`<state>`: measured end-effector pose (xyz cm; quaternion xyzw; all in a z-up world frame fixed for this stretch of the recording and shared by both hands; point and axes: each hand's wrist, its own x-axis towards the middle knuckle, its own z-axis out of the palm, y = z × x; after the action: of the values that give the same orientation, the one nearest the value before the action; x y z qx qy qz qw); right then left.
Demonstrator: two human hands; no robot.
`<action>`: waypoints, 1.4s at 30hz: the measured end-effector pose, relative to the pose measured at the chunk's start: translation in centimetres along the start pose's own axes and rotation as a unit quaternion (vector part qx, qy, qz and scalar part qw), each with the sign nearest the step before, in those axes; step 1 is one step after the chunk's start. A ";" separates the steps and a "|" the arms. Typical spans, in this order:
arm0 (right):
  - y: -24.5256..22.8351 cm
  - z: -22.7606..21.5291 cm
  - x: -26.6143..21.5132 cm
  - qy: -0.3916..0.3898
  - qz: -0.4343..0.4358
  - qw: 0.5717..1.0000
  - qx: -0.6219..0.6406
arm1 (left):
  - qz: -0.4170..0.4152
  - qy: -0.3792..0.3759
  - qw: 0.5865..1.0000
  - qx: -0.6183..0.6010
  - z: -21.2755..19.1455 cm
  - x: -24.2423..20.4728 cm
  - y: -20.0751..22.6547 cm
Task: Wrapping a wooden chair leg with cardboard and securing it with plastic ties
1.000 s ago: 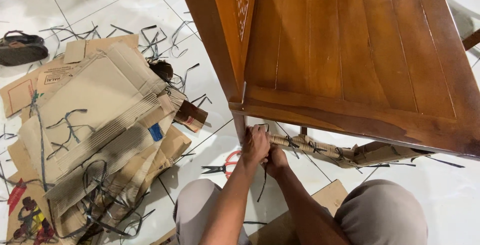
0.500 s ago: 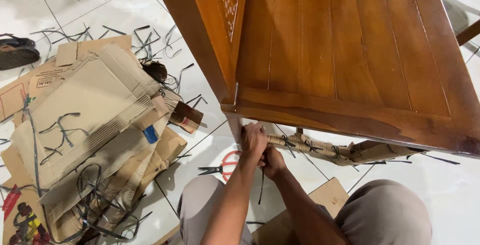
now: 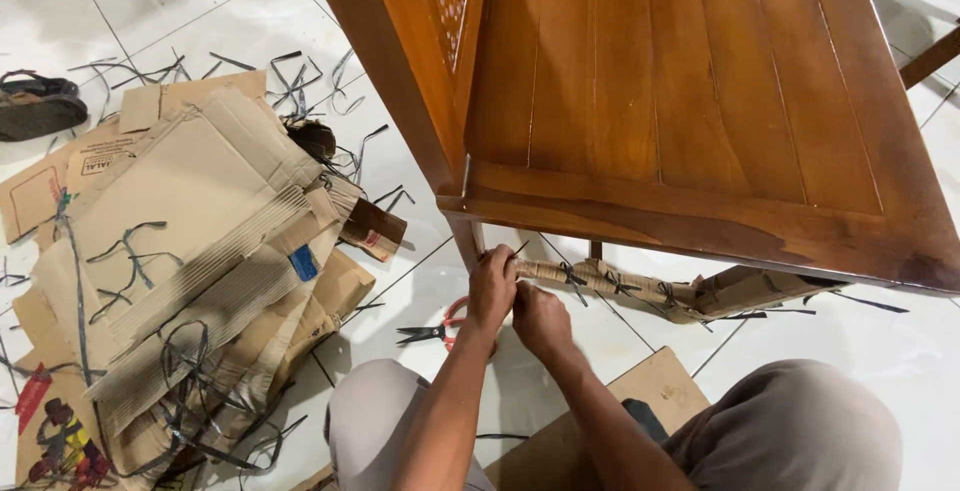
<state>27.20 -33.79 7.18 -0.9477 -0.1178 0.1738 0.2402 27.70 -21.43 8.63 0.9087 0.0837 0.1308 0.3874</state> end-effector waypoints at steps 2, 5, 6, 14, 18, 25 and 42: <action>0.4 -0.4 0.2 0.059 -0.011 0.998 0.028 | -0.002 0.002 1.000 -0.017 0.2 -0.4 -0.7; -1.8 -5.0 -0.5 0.128 -0.037 0.989 0.063 | -0.011 0.003 0.999 -0.050 -0.2 -0.4 -0.2; -1.3 -4.9 0.4 0.128 -0.037 0.989 0.063 | -0.010 0.002 0.999 -0.050 0.1 -0.4 -0.5; 0.0 -5.2 3.0 0.099 -0.025 0.983 0.152 | -0.040 -0.015 0.996 -0.074 -0.1 -0.3 -0.8; -1.2 -5.7 2.7 0.083 0.004 0.977 0.198 | -0.054 -0.027 0.995 -0.077 -0.5 -0.3 -0.8; -0.9 -6.2 4.2 -0.001 0.023 0.933 0.358 | -0.028 -0.014 0.998 -0.059 -2.0 -1.1 0.9; -0.8 -5.0 -0.3 0.042 0.044 0.815 0.576 | -0.078 -0.035 0.996 0.006 -1.5 0.0 2.2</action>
<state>28.74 -35.22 11.77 -0.6469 0.0557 0.1802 0.7388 27.31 -21.95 11.26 0.9057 0.1420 0.0680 0.3935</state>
